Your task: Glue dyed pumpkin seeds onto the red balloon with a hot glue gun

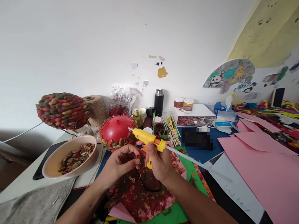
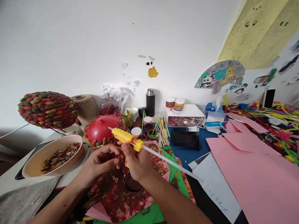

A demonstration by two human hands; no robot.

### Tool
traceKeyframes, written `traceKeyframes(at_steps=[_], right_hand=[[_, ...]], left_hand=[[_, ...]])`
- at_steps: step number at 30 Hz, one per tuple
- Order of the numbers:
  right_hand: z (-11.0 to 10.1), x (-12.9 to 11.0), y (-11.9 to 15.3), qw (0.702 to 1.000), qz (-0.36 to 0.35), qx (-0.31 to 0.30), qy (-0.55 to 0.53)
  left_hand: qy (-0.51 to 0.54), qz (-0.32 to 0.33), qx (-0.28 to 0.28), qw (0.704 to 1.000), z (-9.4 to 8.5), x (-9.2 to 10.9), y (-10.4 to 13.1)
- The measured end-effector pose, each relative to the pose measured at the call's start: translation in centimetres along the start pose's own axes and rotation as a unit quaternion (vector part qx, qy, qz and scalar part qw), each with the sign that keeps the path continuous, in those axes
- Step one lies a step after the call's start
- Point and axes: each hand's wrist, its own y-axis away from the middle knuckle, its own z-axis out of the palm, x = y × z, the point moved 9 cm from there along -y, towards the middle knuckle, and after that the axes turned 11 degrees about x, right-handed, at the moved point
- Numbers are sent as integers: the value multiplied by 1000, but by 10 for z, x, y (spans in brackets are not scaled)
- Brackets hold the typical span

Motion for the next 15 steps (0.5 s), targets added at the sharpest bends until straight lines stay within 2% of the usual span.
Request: traceKeyframes(at_steps=[2,5,10,15], right_hand=[[-1,0,-1,1000,0,3,-4],[-1,-2,-1,1000,-5,-2,-16],[5,-4,4,1000,-10,-29,2],[7,-10,7,998,-38,-33,26]], left_hand=[[9,29,28,999,-4,4,-1],[62,75,102,990,-21,14,-3],[148,77,194,967,-48,21,-8],[159,105,243,951,-61,30,-8]])
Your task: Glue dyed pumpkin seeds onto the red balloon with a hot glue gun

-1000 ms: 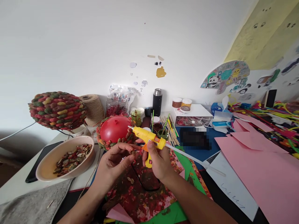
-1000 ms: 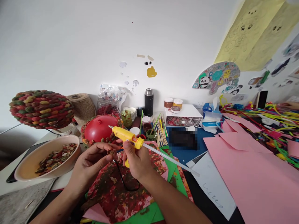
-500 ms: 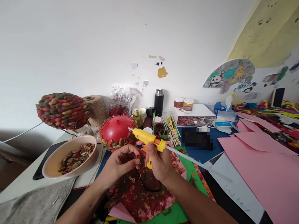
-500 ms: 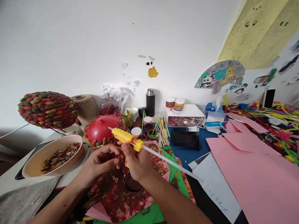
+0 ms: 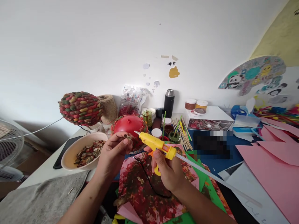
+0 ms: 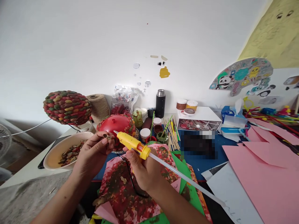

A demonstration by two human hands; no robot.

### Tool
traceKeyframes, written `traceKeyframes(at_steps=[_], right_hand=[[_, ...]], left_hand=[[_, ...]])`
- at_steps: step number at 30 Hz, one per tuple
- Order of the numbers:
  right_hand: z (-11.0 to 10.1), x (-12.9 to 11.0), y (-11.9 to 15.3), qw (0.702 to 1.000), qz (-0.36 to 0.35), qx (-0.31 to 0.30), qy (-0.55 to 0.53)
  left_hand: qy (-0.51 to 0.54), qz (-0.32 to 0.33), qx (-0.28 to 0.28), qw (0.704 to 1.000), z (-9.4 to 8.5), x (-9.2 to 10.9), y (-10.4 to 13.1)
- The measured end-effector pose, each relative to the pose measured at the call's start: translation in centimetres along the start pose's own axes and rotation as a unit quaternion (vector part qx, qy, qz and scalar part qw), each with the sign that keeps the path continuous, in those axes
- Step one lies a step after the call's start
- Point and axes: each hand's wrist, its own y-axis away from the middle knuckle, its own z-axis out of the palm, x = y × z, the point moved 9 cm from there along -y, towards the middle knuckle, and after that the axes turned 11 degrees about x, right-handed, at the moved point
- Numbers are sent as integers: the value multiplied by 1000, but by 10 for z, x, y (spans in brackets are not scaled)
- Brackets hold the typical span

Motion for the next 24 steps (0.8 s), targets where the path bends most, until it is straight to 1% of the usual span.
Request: traceKeyframes(at_steps=[3,8,13,16,24], right_hand=[[2,-1,1,1000,-4,-4,5],[5,-1,1,1000,-4,-10,28],[8,-7,2,998,-24,-21,51],[8,-12,3,996,-48,-16,74],[8,-18,0,993,-75,-11,95]], left_hand=[[-15,31,9,999,-1,6,0],[-76,70,35,994,-8,11,3],[-94,79,25,992,-8,11,5],[-89,80,19,993,-7,10,5],[-98,85,14,991,-5,12,7]])
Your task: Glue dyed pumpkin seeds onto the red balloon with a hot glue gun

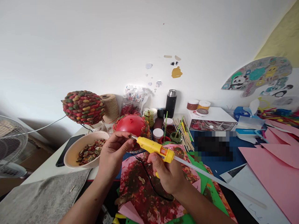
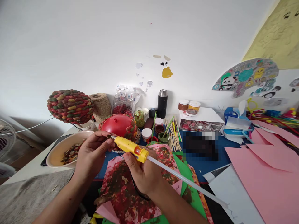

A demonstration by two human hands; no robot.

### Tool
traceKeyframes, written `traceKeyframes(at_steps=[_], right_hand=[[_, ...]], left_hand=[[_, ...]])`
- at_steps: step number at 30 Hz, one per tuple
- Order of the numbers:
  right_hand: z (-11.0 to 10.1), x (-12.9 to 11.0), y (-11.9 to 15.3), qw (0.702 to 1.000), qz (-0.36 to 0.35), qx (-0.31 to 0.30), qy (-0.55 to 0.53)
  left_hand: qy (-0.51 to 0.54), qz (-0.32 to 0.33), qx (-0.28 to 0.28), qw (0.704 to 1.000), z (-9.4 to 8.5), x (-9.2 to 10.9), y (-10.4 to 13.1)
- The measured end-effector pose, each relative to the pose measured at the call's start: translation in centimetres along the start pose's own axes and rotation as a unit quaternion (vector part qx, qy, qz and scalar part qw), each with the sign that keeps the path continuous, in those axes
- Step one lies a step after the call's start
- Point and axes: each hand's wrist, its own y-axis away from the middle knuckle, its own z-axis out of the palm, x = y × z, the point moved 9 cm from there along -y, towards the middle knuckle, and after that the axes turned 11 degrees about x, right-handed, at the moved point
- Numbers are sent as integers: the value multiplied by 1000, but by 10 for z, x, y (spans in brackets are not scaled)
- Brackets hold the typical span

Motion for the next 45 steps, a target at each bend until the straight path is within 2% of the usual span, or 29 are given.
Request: traceKeyframes(at_steps=[6,14,24,45], right_hand=[[-1,-1,2,999,-17,4,37],[1,3,4,999,1,-13,33],[0,-3,4,998,-34,-1,50],[1,-2,5,998,-21,-7,52]], left_hand=[[-16,18,-16,1000,-1,-1,2],[-54,58,-16,997,-2,5,5],[-52,56,-23,997,-1,2,5],[-64,58,-16,996,0,5,6]])
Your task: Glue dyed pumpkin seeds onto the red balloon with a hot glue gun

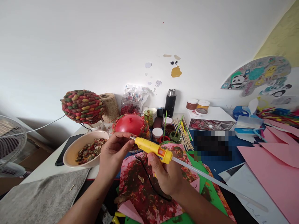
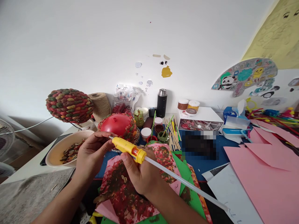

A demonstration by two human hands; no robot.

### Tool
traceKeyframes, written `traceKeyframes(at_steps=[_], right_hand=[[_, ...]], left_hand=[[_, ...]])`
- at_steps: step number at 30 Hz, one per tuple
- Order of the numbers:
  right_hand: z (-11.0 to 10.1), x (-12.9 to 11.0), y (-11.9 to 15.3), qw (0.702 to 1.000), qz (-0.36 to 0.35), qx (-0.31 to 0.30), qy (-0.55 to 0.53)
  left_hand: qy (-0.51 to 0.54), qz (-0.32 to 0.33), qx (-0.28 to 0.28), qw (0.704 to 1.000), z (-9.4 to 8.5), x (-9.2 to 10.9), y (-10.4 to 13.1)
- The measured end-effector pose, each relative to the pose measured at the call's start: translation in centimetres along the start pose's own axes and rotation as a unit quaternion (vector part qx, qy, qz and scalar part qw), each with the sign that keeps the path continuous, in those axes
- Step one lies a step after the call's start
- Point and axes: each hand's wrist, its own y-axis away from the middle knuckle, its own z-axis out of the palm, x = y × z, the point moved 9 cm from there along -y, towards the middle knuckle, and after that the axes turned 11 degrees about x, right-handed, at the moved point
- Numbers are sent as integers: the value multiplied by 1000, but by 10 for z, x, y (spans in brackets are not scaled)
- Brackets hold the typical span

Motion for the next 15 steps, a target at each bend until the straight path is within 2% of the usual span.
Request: traceKeyframes(at_steps=[7,15], right_hand=[[0,0,0,1000,-7,3,11],[0,8,3,999,42,7,-16]], left_hand=[[-12,-9,6,1000,0,-2,-1],[13,-11,-1,1000,-1,-2,-1]])
